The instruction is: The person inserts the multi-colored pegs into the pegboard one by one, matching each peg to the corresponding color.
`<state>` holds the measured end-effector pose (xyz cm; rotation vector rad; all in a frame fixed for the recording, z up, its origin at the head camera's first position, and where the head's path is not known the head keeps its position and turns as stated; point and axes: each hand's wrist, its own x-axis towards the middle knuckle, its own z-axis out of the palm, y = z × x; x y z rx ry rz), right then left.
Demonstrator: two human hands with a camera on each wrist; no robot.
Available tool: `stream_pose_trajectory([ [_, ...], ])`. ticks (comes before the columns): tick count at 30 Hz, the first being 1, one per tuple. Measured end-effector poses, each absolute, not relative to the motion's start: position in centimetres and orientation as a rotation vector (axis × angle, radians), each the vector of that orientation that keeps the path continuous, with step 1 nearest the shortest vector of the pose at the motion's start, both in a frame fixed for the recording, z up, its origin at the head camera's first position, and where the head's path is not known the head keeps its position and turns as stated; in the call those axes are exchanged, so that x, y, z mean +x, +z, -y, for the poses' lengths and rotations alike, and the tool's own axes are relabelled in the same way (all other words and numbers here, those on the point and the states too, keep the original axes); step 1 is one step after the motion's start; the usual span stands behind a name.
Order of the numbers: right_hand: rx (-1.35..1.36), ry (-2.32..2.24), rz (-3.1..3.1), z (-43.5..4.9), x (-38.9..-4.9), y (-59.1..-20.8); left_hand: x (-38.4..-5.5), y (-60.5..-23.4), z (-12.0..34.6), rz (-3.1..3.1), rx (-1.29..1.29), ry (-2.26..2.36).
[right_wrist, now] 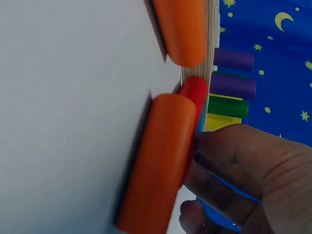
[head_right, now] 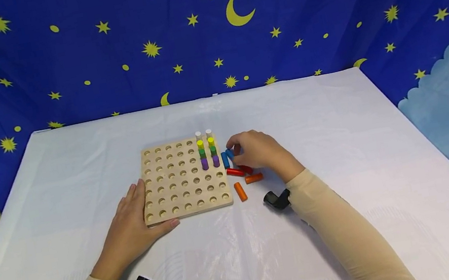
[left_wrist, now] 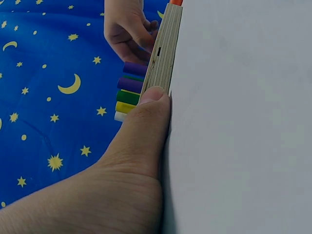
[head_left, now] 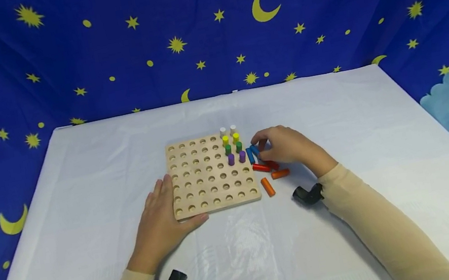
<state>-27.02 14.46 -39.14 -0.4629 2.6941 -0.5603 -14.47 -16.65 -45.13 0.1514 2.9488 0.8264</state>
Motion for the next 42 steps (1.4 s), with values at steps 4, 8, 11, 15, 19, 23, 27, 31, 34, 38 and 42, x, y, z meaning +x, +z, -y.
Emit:
stream_pose_trajectory([
  [4, -0.486, -0.514, -2.688, -14.4, -27.2, -38.8, -14.5, -45.0, 16.6, -2.95, 0.156, 0.828],
  [8, -0.505, -0.506, -2.685, -14.5, -27.6, -38.8, -14.5, -45.0, 16.6, -2.951, 0.158, 0.828],
  [11, -0.504, -0.506, -2.677, -14.6, -27.8, -38.9, -14.5, -45.0, 16.6, -2.949, 0.158, 0.825],
  [15, -0.502, -0.521, -2.661, -14.9, -28.2, -39.2, -14.5, -45.1, 16.7, -2.951, 0.158, 0.823],
  [19, -0.531, -0.537, -2.668, -15.1, -28.4, -39.4, -14.5, -45.1, 16.7, -2.956, 0.161, 0.825],
  [23, -0.568, -0.532, -2.678, -15.3, -28.3, -39.6, -14.5, -45.1, 16.7, -2.956, 0.162, 0.828],
  [27, -0.601, -0.535, -2.684, -15.4, -28.1, -39.8, -14.5, -45.2, 16.7, -2.955, 0.164, 0.833],
  [31, -0.635, -0.558, -2.689, -15.7, -28.0, -40.0, -14.5, -45.2, 16.7, -2.959, 0.167, 0.834],
  [34, -0.654, -0.587, -2.69, -15.9, -27.8, -40.1, -14.4, -45.2, 16.7, -2.963, 0.167, 0.833],
  [38, -0.661, -0.645, -2.695, -16.2, -27.6, -40.0, -14.4, -45.2, 16.7, -2.962, 0.166, 0.831],
  [42, -0.649, -0.718, -2.695, -16.3, -27.3, -39.9, -14.4, -45.2, 16.7, -2.963, 0.166, 0.827],
])
